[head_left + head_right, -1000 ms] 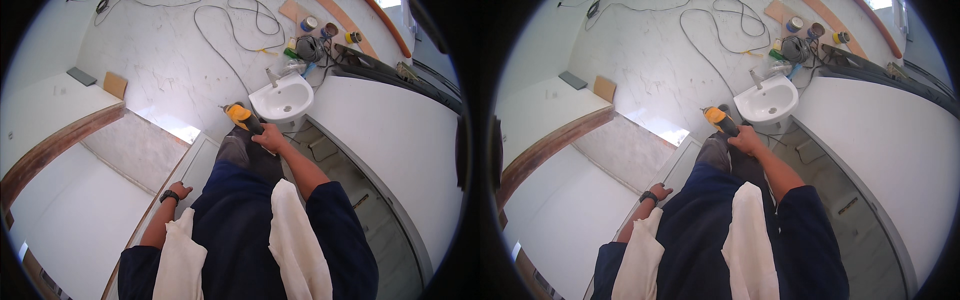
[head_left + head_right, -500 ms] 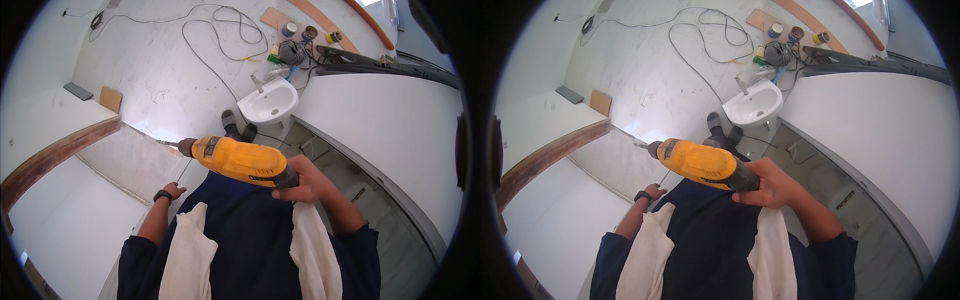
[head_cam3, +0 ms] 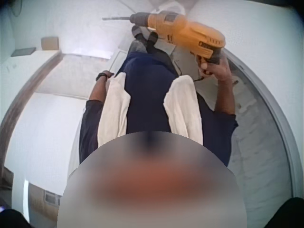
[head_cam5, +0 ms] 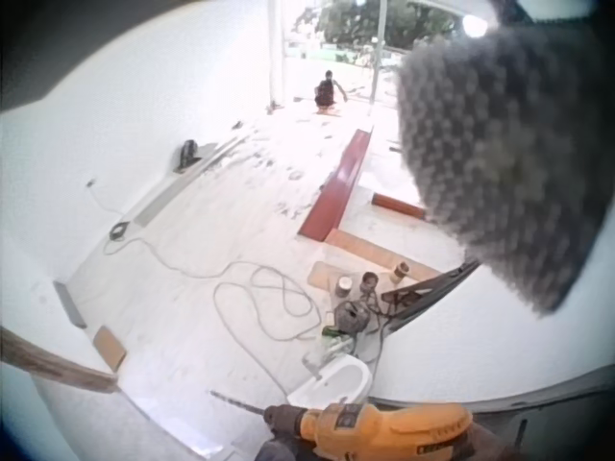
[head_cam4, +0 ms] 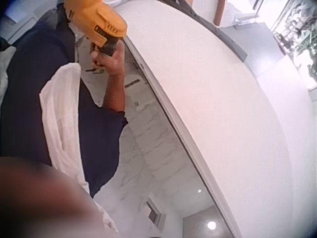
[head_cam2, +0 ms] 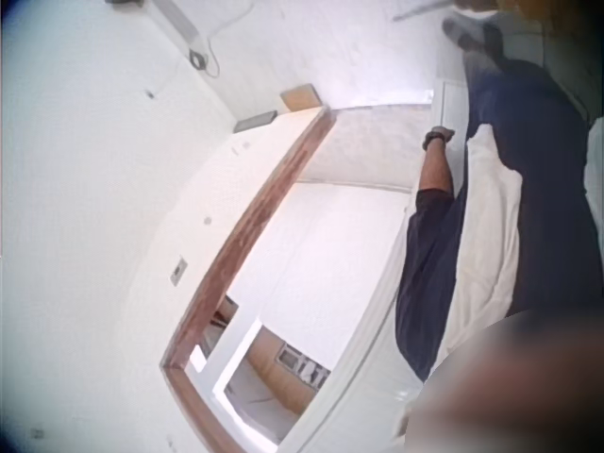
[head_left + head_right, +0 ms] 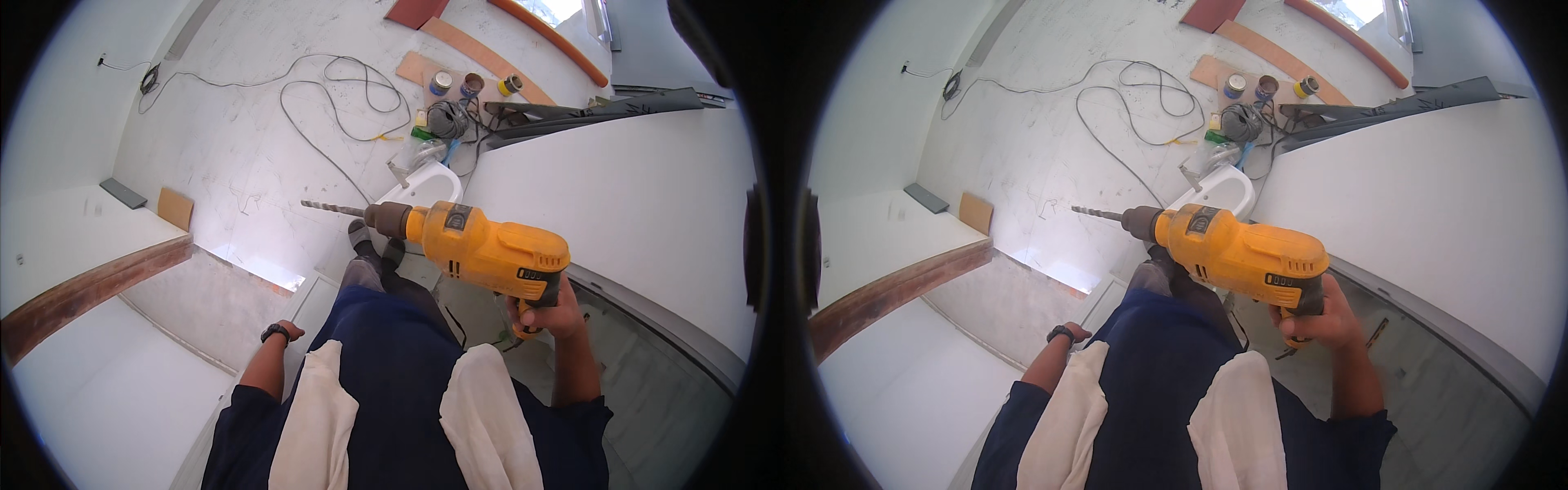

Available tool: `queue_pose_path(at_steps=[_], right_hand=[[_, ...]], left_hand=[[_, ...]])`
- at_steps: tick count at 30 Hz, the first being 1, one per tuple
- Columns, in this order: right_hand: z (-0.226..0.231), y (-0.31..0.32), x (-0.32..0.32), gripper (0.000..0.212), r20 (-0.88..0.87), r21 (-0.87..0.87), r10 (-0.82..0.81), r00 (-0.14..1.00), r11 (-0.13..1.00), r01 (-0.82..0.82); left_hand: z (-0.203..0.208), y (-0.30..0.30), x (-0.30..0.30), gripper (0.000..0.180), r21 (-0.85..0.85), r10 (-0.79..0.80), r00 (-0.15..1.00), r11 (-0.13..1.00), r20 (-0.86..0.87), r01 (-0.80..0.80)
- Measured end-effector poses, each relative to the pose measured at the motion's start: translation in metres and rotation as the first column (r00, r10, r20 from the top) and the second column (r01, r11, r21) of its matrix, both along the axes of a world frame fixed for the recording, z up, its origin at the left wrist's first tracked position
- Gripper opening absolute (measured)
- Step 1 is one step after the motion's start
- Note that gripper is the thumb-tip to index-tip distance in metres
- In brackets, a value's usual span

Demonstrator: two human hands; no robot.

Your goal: The person kneels in a tiled bathroom and uses a yellow corded drill to make holes in the wall tiles above a toilet. The person drills multiple holes in sequence, then briefly stands and moves toward a sink area before returning to the wall to continue drilling.

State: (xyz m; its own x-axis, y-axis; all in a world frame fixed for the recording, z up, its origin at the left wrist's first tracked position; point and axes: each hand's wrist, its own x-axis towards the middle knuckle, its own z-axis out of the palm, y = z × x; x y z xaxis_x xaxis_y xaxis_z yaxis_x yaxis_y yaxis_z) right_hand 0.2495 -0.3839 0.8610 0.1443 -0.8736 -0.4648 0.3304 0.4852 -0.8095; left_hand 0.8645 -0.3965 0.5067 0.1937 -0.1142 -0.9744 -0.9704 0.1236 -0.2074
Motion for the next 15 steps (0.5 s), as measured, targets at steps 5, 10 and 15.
queue_pose_path(at_steps=[5, 10, 15], right_hand=[[-0.033, 0.000, 0.023, 0.042, 0.044, 0.044, 0.049, 0.998, 0.998, -0.051], [-0.096, -0.025, 0.074, 0.028, -0.319, -0.064, 0.221, 0.921, 0.965, -0.254], [-0.189, -0.044, 0.134, 0.042, -0.518, 0.031, 0.310, 0.797, 0.938, -0.345]], left_hand=[[-0.010, -0.008, -0.029, 0.065, 0.154, -0.121, 0.991, 0.982, 0.059, 0.111], [-0.008, -0.004, -0.048, 0.057, 0.041, -0.123, 0.987, 0.992, 0.105, 0.119], [0.007, 0.000, -0.052, 0.047, 0.030, -0.048, 0.990, 0.999, 0.129, 0.044]])
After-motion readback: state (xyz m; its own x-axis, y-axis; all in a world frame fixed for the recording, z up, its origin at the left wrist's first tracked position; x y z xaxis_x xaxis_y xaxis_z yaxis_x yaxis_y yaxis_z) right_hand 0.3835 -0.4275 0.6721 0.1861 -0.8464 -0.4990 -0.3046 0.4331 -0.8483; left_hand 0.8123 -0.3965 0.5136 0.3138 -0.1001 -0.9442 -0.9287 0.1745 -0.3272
